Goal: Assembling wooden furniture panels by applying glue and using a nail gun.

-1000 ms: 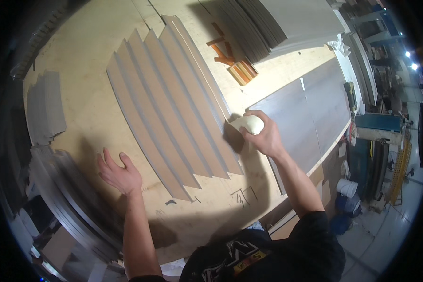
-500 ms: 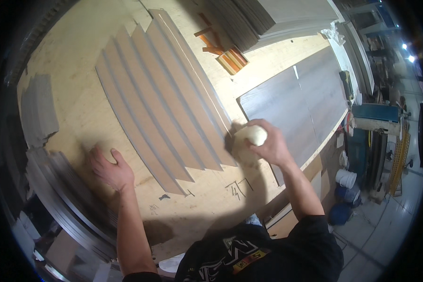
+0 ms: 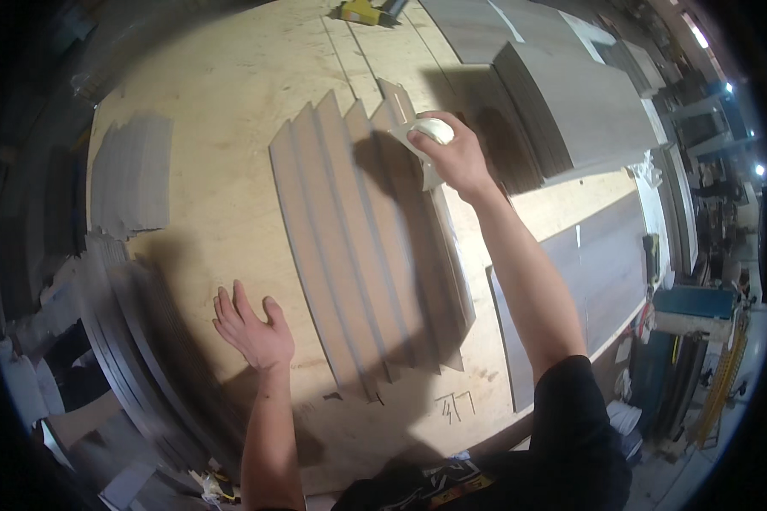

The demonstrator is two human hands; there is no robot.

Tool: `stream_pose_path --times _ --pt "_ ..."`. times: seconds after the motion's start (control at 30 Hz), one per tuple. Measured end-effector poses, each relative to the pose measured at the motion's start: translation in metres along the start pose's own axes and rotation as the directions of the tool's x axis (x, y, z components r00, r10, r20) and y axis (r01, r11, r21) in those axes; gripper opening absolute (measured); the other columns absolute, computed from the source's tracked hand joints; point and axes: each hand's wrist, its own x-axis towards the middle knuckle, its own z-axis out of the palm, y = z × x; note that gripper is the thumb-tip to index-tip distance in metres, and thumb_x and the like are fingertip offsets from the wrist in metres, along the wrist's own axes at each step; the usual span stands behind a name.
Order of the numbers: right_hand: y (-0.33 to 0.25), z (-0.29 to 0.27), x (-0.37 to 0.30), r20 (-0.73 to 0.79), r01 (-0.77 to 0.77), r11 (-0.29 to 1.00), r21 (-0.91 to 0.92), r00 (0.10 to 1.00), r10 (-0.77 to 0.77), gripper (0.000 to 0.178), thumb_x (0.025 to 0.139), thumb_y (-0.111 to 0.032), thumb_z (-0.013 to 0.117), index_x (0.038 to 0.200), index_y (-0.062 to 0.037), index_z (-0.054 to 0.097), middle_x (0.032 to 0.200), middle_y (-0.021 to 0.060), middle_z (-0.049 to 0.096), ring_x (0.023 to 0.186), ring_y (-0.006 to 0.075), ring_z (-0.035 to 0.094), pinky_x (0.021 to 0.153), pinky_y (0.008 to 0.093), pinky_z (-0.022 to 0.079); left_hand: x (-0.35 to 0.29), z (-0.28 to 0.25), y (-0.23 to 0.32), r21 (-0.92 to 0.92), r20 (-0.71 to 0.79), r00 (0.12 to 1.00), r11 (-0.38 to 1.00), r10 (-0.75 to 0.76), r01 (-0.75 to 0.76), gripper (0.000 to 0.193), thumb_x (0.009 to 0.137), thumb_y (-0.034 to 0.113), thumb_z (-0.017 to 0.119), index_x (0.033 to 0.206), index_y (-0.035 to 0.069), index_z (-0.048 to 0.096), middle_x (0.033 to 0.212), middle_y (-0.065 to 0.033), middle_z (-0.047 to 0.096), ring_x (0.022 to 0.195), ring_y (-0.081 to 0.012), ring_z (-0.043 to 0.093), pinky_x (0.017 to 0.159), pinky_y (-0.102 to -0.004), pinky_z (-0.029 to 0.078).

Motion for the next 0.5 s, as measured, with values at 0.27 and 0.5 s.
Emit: stream_pose_path --times 0.27,0.5 --pt "0.006 0.032 0.062 -0.055 -0.007 0.917 -0.400 0.998 -0.017 0.055 0.081 -0.041 0.078 0.128 -0.0129 0.070 0.107 0.0157 0.074 0.098 0.0234 0.072 0.087 0.0372 0.055 0.003 -0.006 -0.002 -0.008 0.071 0.996 0.998 -0.063 0.064 0.061 0.097 0.033 0.057 0.151 0.007 0.044 0.156 -0.0207 0.037 0.148 -0.0416 0.030 0.119 -0.0630 0.020" --pt "0.002 0.030 0.055 -0.063 -0.028 0.921 -0.390 0.998 0.004 0.055 0.081 -0.039 0.077 0.126 -0.0095 0.070 0.107 0.0147 0.074 0.097 0.0228 0.072 0.086 0.0369 0.055 0.004 -0.007 -0.003 -0.027 0.075 0.996 0.998 -0.053 0.055 0.061 0.097 0.033 0.057 0.150 0.007 0.044 0.157 -0.0204 0.035 0.148 -0.0411 0.027 0.120 -0.0623 0.018"
